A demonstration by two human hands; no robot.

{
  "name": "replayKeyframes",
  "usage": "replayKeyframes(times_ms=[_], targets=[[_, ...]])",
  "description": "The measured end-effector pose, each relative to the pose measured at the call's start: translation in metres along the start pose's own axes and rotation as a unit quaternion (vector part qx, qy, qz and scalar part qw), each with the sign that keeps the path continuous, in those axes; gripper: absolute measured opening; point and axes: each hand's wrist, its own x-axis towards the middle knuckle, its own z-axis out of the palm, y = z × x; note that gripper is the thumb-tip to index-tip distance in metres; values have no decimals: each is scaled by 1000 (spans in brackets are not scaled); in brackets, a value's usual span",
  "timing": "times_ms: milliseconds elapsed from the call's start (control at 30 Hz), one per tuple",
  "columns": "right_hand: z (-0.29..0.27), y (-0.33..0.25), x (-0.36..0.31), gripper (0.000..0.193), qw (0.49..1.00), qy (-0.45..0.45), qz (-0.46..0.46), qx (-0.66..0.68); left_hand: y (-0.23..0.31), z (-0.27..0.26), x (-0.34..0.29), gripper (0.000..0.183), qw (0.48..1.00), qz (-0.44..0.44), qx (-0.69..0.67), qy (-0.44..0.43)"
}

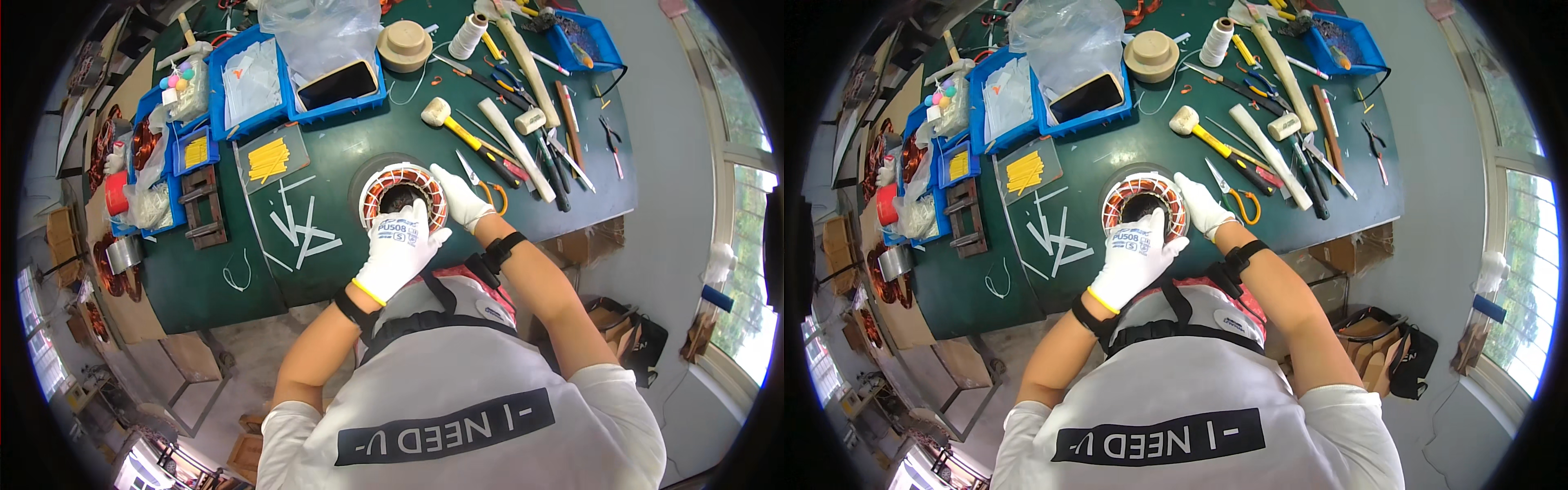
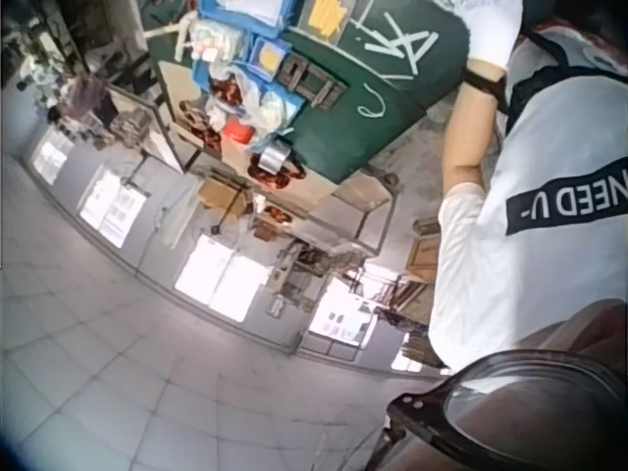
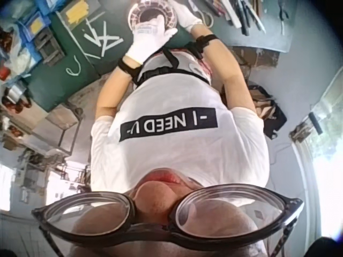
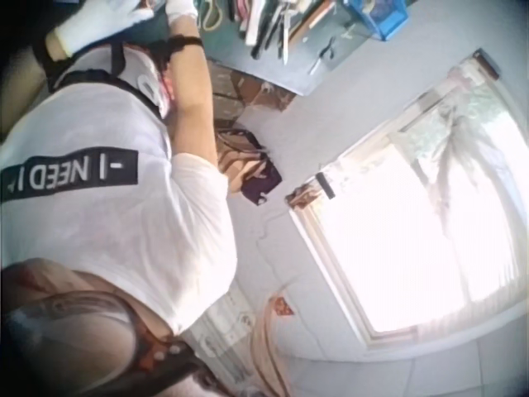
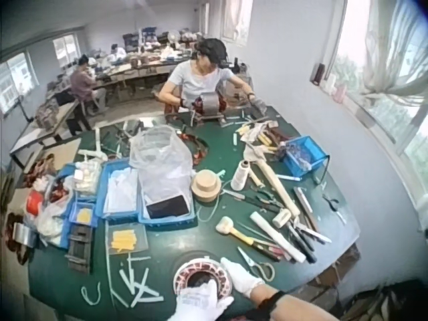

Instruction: Assembling components and measuring parts of a motor stator in a workshop.

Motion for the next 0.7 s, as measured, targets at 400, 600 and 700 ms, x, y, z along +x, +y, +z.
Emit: replayKeyframes(times_ms=[400, 600, 700], targets=[[30, -26, -31, 38, 995, -1, -97, 10, -75, -2, -60, 37, 811, -217, -535, 91], [66, -19, -8, 50, 866, -247, 183, 395, -110, -17, -77, 66, 702, -280, -644, 118], [67, -23, -12, 52, 976, -156, 46, 144, -89, -33, -71, 64, 666, -305, -662, 158]])
